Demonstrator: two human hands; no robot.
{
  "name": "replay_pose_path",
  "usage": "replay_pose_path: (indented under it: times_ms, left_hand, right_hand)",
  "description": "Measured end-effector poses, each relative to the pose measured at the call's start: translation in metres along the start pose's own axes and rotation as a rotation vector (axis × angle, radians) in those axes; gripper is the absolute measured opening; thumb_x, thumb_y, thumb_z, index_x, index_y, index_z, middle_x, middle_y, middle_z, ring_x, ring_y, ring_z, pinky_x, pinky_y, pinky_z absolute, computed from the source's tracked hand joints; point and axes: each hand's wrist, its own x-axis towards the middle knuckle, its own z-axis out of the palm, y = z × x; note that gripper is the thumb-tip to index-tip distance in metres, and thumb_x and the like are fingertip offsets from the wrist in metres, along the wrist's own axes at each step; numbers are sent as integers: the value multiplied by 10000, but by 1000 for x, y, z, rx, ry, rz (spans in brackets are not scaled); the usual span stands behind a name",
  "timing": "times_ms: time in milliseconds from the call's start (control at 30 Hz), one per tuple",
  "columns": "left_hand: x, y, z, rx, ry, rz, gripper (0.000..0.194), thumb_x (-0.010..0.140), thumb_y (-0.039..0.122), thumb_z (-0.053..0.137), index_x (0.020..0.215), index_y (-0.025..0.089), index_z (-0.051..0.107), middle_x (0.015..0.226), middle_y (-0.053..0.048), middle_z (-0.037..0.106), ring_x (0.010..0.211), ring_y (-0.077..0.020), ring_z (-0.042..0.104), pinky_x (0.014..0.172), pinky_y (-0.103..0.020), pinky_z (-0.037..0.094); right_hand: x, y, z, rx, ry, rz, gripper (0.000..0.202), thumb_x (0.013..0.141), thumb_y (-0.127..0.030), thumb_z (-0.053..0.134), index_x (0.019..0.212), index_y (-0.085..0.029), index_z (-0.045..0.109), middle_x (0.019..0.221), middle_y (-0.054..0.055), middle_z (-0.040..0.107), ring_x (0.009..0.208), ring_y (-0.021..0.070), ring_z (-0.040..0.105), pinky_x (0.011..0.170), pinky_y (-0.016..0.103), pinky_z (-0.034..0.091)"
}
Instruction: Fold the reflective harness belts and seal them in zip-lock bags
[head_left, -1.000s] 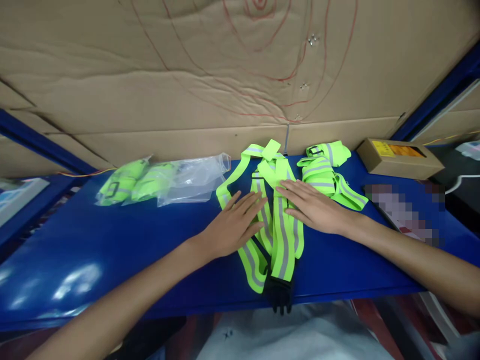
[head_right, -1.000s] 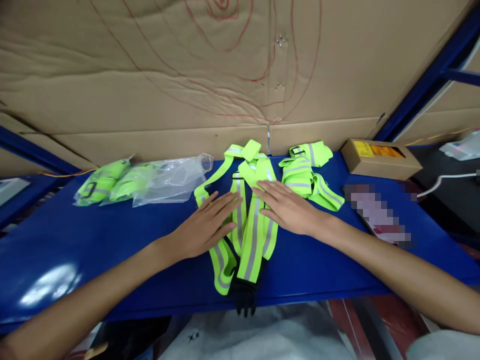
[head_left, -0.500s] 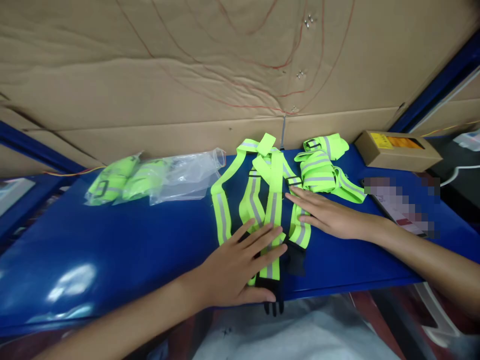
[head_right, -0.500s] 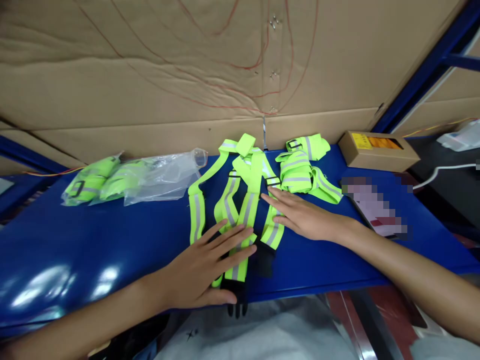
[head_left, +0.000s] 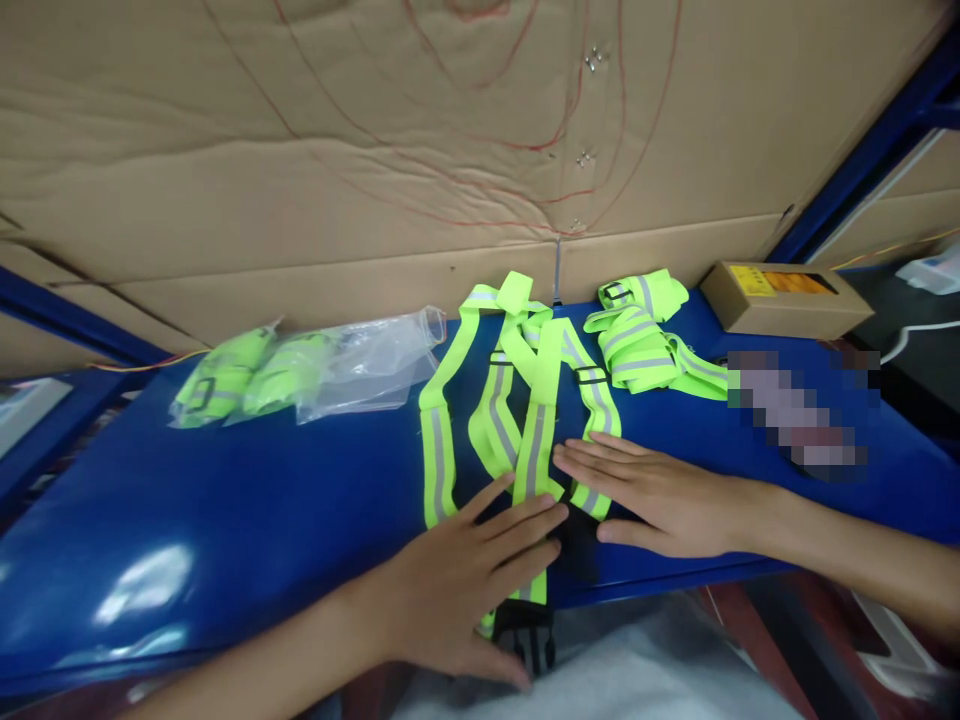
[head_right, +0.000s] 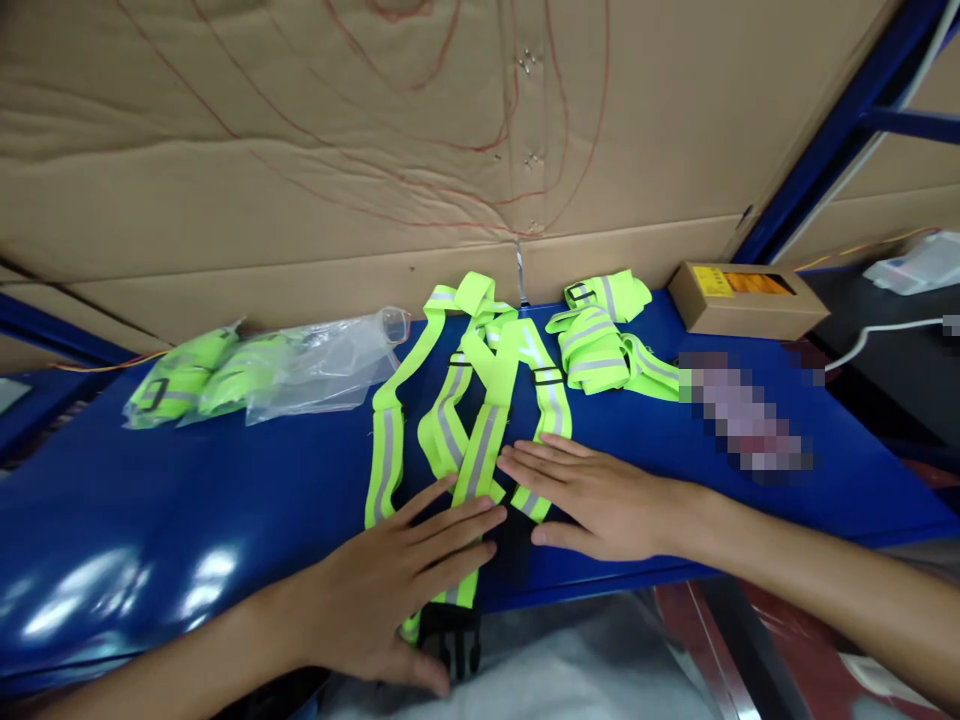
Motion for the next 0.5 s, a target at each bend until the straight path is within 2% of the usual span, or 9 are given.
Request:
replay_pose_path:
  times_ms: [67, 167, 233, 300, 400, 500]
  left_hand:
    - [-2, 1, 1, 1, 3, -2, 773, 913, 701, 564, 1426, 124, 524, 1568, -166, 486, 1525, -273, 374, 1324, -490, 132]
    - [-2, 2, 2, -31, 115, 0, 470, 954, 522, 622, 1251, 159, 592, 1382, -146, 649, 1438, -246, 495, 1315, -479, 173]
    - [0, 1, -1, -120, 252, -23, 256, 958, 368, 646, 1114, 172, 596, 1180, -105, 733, 1325, -216, 597, 1305, -447, 212]
    - [2, -1, -7, -254, 409, -87, 155, 935, 253, 657, 1045, 181, 575, 1052, -76, 748, 1213, -200, 664, 1269, -417, 290]
    - [3, -6, -22, -447, 664, -200, 179, 905, 181, 665, 1052, 187, 562, 983, -72, 737, 1097, -220, 707, 1161, -439, 428]
    - [7, -13, -42, -582, 943, -269, 152, 937, 191, 625, 1081, 185, 579, 971, -74, 727, 1042, -242, 715, 1044, -459, 519]
  right_hand:
    - [-5, 3, -1, -20, -2, 24, 778, 1025, -435, 556, 1658, -198, 173, 1687, 133, 246, 1570, 269, 244, 1295, 504, 237]
    - [-10, 3, -4, -52, 3, 3, 724, 1030, -369, 549, 1653, -236, 205, 1697, 122, 224, 1570, 280, 236, 1286, 533, 237]
    - [-10, -1, -6, -71, 21, -35, 697, 1011, -278, 567, 1637, -303, 262, 1710, 105, 179, 1568, 301, 237, 1272, 556, 258]
    - [-8, -8, -7, -97, 39, -82, 692, 986, -229, 587, 1609, -371, 324, 1720, 66, 150, 1572, 316, 218, 1265, 580, 254]
    - [-7, -19, -7, -107, 15, -149, 670, 980, -360, 622, 1597, -361, 361, 1691, 38, 280, 1575, 305, 222, 1281, 588, 195]
    - [-7, -23, -5, -116, -25, -162, 652, 998, -464, 581, 1598, -304, 381, 1632, 56, 413, 1539, 280, 339, 1289, 546, 222]
